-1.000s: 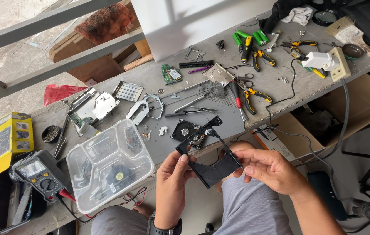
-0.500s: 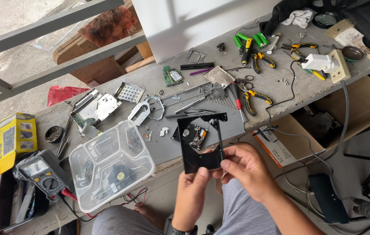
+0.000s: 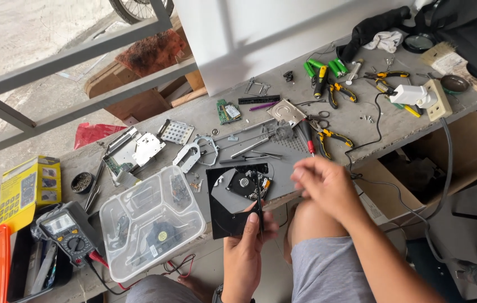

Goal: The person organizes small electronic components into a plastic container, then picks up a hard drive and a black metal bracket. They use a pair of pliers to bend and adjust a small metal tab on the bracket while holding it in their other hand.

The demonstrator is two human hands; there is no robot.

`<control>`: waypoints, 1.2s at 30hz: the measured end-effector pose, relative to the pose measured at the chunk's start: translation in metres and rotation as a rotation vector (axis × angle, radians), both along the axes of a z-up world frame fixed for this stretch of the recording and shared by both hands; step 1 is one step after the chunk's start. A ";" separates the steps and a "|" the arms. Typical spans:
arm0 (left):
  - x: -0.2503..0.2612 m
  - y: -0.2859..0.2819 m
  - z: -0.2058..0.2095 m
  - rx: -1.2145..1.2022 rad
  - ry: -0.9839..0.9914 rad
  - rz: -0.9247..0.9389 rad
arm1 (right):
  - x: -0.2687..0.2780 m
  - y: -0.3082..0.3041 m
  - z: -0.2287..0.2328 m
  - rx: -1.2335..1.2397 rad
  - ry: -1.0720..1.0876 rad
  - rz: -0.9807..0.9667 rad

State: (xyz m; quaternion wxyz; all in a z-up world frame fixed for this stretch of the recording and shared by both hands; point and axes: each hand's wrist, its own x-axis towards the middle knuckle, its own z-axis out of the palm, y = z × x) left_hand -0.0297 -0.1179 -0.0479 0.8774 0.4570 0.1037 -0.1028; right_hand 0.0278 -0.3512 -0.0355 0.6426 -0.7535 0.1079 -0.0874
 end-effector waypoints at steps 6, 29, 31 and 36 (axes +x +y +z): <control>-0.003 0.005 -0.004 0.021 0.084 0.038 | 0.116 -0.080 -0.005 -0.613 -0.083 -0.325; 0.018 0.005 -0.042 0.110 0.241 0.115 | 0.227 -0.146 -0.002 -0.912 0.571 -0.378; 0.022 0.013 -0.054 0.109 0.174 0.110 | 0.227 -0.148 -0.001 -0.933 0.579 -0.367; 0.022 0.008 -0.023 0.103 0.288 0.122 | 0.243 -0.159 -0.002 -0.808 0.291 -0.511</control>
